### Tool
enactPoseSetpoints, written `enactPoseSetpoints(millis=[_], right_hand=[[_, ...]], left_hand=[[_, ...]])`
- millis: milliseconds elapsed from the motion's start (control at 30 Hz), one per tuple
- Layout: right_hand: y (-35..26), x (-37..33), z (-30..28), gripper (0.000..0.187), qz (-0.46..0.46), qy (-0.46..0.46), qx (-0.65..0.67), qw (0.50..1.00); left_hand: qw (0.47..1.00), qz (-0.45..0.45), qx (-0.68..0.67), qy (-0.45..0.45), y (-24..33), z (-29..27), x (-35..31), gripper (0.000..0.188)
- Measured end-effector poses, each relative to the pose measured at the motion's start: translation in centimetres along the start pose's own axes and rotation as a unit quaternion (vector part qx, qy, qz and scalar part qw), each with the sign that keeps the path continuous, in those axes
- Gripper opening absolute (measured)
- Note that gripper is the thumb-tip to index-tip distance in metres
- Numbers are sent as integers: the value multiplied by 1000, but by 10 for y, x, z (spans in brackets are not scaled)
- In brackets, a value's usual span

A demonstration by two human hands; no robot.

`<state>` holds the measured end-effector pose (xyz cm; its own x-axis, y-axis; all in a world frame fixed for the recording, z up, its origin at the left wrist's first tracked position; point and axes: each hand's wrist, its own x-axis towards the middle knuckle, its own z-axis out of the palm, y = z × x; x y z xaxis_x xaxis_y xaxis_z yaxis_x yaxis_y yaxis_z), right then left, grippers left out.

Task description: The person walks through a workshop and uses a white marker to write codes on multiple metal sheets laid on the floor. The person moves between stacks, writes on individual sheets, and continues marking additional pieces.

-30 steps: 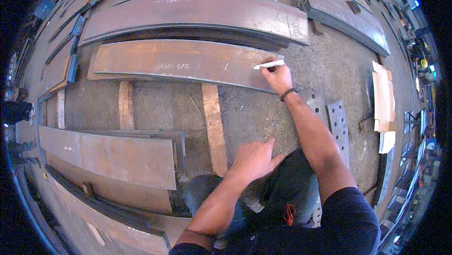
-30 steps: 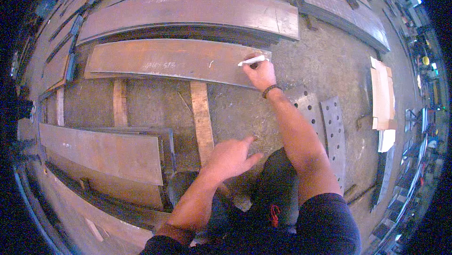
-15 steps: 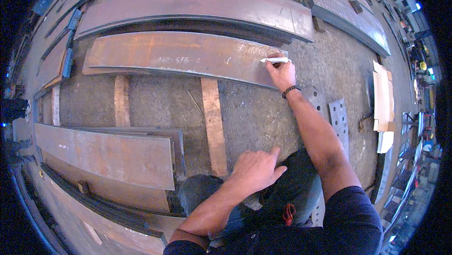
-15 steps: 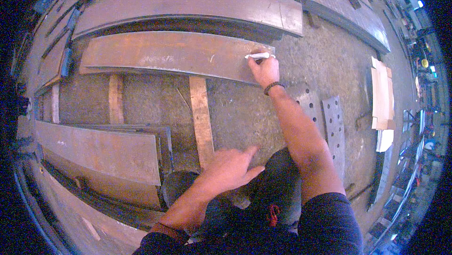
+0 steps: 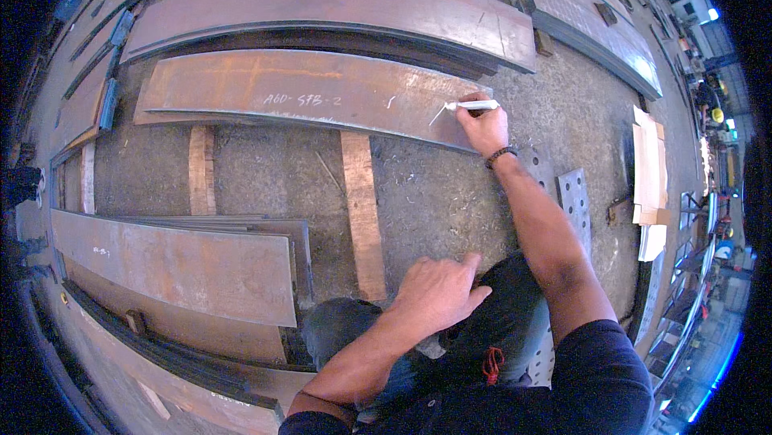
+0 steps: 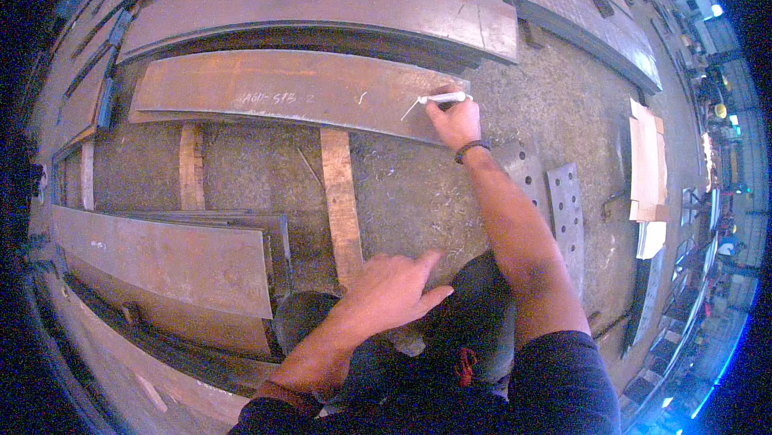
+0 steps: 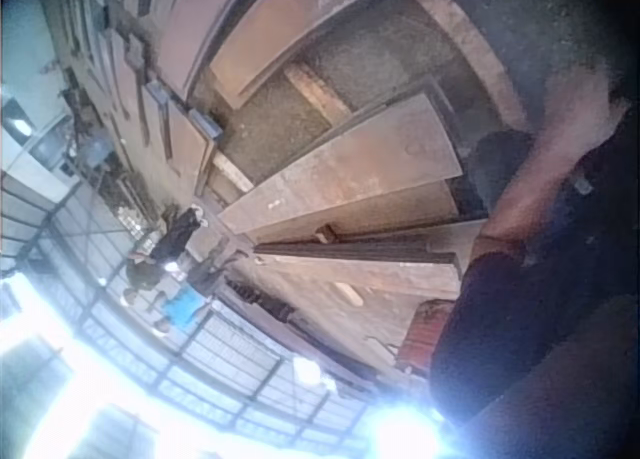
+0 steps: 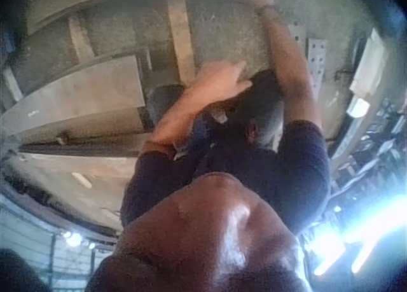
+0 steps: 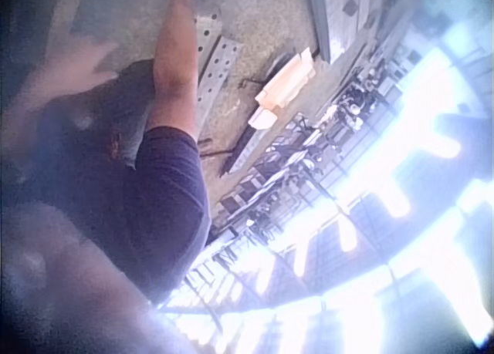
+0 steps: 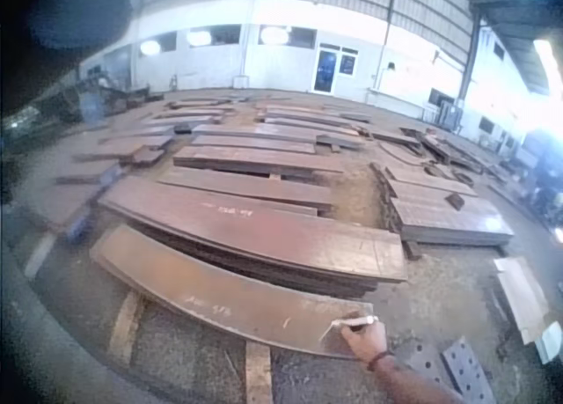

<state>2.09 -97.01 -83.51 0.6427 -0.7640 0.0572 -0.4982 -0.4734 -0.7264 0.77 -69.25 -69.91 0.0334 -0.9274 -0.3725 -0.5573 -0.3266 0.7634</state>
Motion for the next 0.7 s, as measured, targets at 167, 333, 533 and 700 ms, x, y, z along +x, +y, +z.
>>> enactPoseSetpoints(millis=[167,333,533,700], right_hand=[[-7,-3,-6,25,30,-43,-49,997],[-3,-4,0,27,-20,-25,7,999],[11,3,-6,27,-10,15,-1,1000],[15,-5,-10,26,7,-6,-19,1000]], left_hand=[[1000,-4,0,8,-1,-2,-3,51],[1000,5,7,-2,1,-1,-2,54],[1000,3,1,6,3,-3,-4,55],[1000,16,2,4,5,-4,-5,56]])
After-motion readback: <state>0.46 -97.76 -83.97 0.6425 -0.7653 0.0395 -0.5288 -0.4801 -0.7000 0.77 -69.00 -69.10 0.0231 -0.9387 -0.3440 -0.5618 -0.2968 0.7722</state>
